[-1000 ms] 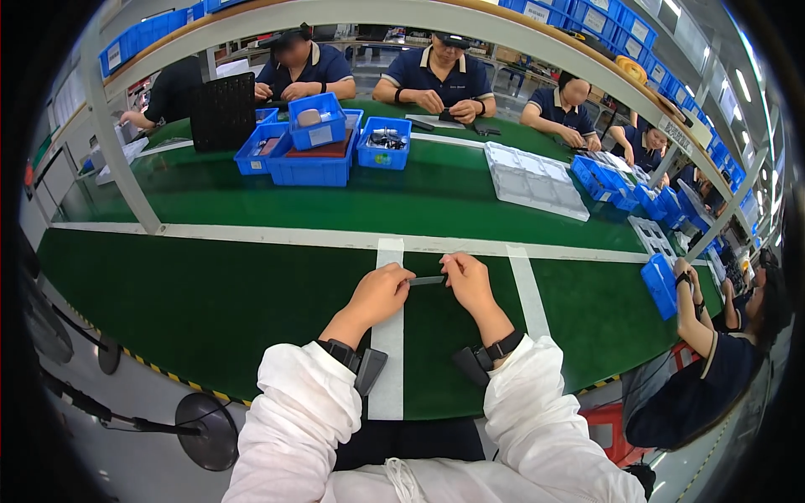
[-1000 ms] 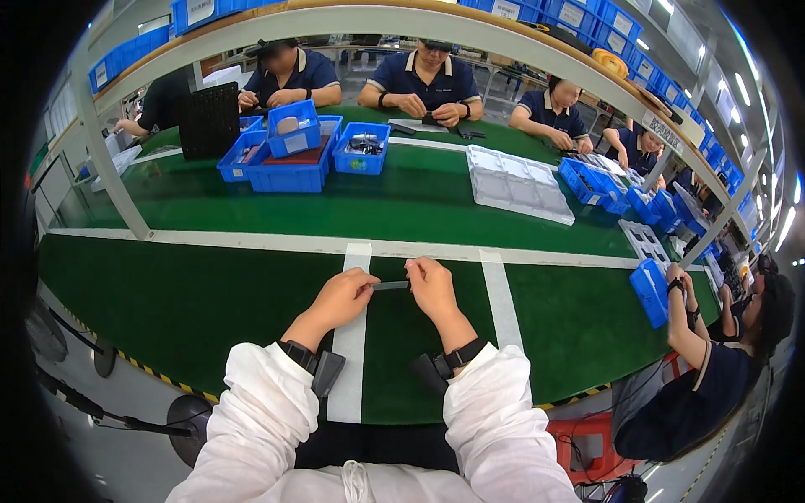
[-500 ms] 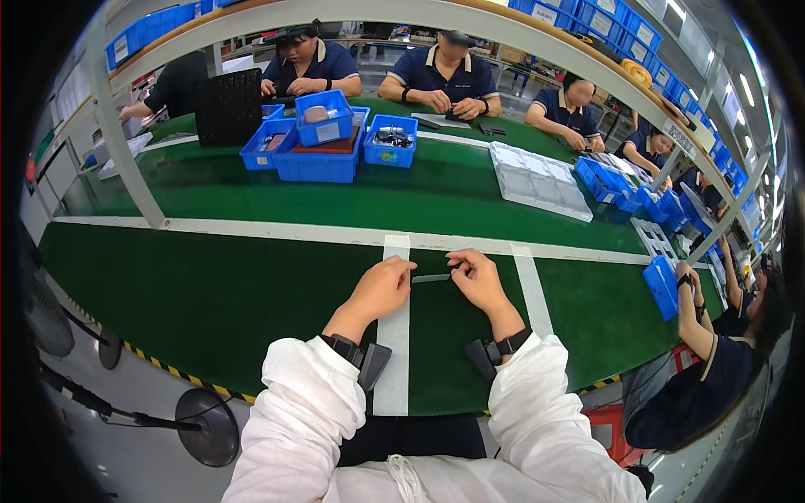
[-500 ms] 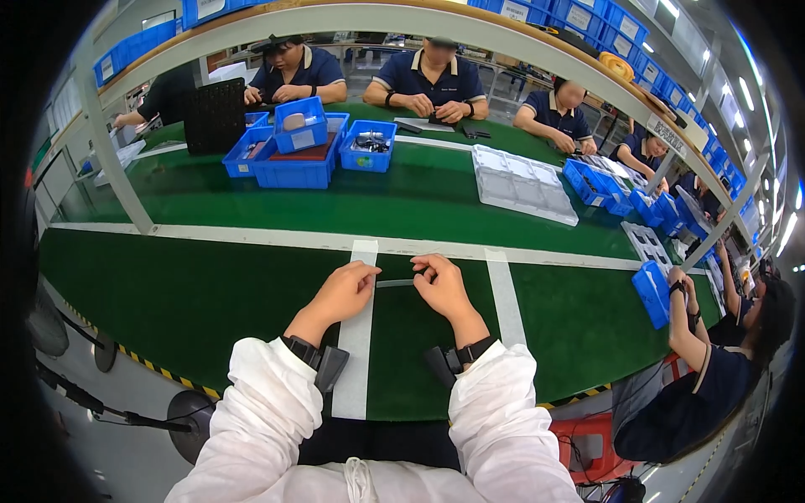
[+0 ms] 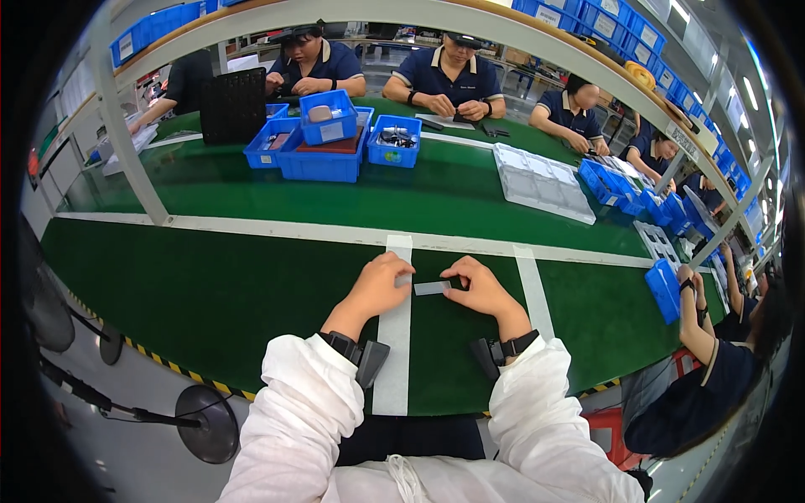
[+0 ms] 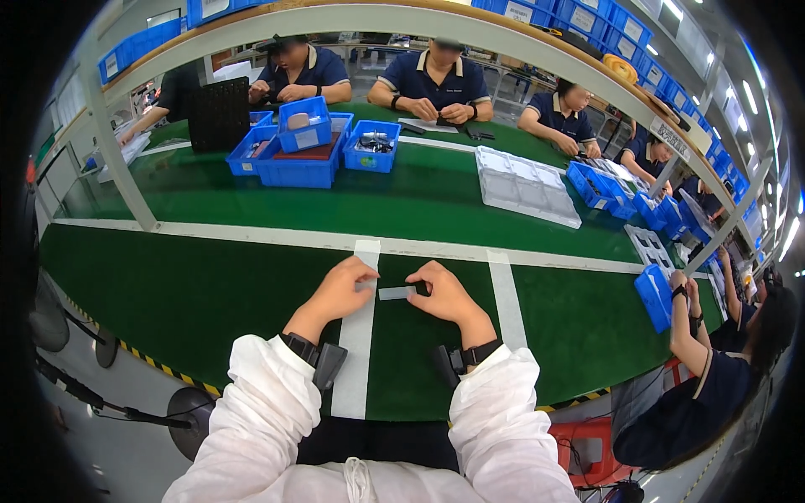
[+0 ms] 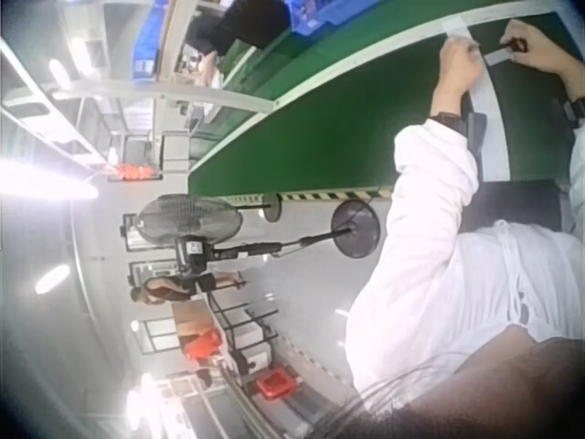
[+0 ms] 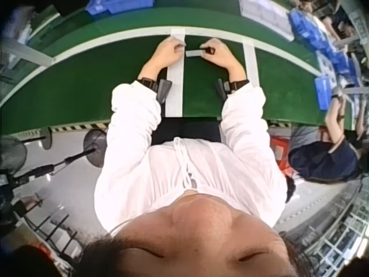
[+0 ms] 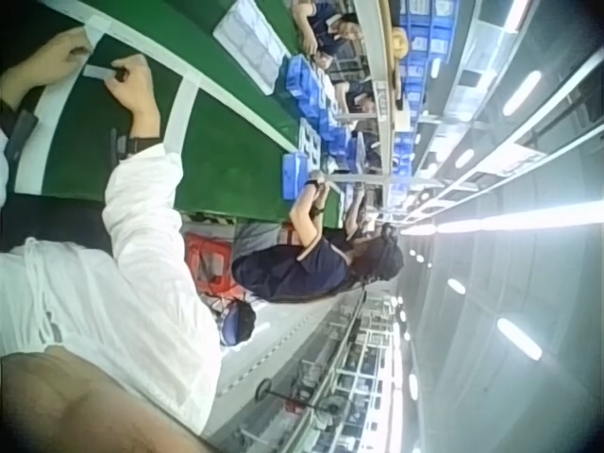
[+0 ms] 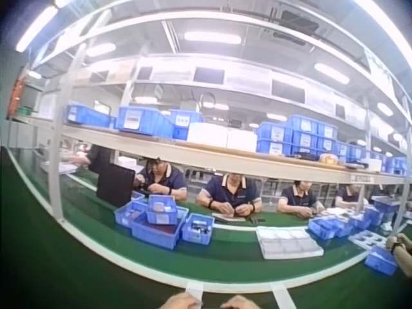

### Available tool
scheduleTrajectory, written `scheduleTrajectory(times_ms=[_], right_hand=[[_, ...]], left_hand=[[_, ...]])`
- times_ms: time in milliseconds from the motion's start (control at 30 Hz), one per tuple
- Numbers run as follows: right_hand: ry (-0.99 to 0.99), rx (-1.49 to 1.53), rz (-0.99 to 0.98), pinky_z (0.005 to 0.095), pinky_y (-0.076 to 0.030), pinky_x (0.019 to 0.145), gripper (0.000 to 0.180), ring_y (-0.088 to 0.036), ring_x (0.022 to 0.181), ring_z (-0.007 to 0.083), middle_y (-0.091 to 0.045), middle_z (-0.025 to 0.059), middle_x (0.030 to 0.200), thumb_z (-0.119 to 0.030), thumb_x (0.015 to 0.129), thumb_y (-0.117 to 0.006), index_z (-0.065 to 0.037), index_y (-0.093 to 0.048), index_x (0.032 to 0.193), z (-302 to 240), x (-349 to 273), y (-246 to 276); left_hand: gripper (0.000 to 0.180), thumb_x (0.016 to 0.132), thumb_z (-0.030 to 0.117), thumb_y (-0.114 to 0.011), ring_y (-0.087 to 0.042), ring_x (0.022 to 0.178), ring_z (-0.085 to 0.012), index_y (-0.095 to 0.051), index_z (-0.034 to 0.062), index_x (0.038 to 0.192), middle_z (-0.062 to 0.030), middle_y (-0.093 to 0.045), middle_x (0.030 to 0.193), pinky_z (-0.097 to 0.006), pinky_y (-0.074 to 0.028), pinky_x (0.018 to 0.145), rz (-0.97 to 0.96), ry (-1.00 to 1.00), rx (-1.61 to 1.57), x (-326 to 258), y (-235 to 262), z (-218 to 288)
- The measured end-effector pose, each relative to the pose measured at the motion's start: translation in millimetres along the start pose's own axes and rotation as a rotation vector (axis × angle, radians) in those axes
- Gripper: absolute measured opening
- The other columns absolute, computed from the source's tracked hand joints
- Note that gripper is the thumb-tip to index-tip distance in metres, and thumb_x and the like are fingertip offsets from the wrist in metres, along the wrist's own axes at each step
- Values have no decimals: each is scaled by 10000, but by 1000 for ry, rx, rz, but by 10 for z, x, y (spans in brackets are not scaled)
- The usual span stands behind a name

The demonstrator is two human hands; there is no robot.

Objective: Assemble small plastic or electronic components on a manufacturing line workbench.

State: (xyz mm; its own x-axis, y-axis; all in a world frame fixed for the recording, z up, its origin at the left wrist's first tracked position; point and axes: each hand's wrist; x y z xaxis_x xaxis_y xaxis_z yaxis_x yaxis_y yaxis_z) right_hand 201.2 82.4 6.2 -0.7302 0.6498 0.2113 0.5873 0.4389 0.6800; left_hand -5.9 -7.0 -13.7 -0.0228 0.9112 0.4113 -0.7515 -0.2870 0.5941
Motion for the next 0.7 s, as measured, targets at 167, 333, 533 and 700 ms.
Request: scheduleTrajectory(times_ms=[167, 333, 533, 700], right_hand=[[16, -81, 31, 266, -406, 607, 234, -457, 668, 144, -467, 39, 821, -70, 637, -666, -58, -625, 867, -105, -39, -51], [31, -137, 20, 275, -414, 597, 246, -466, 650, 152, -476, 49, 828, -76, 624, -664, -55, -607, 863, -28, -25, -78], [27, -61, -13, 267, -418, 590, 265, -484, 647, 149, -500, 56, 793, -66, 624, -645, -40, -610, 886, -77, -1, -35], [8, -97, -33, 265, -414, 588, 227, -492, 651, 148, -514, 61, 785, -67, 638, -627, -26, -617, 861, -141, -11, -12]], left_hand=[[278, 653, 209, -696, -463, 983, -224, -603, 105, 894, -56, -464, 977, -344, -295, 874, -184, 45, 143, -18, -37, 169], [258, 667, 183, -685, -466, 973, -230, -579, 104, 888, -60, -467, 968, -350, -311, 861, -225, 66, 171, -3, -62, 180], [249, 681, 150, -673, -470, 966, -227, -549, 97, 889, -64, -473, 953, -355, -304, 873, -244, 61, 138, 0, -40, 187], [218, 675, 120, -659, -521, 840, -226, -543, 70, 852, -68, -512, 864, -340, -374, 791, -226, 3, 44, 21, -50, 172]])
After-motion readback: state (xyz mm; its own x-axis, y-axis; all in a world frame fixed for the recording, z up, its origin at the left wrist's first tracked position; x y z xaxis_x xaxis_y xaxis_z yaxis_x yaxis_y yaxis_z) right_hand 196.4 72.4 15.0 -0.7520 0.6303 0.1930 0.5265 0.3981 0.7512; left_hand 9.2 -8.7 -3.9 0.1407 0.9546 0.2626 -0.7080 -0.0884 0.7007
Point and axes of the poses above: each hand's wrist, its own x-axis towards the middle knuckle, its own y-axis out of the back of the hand, z = x × y
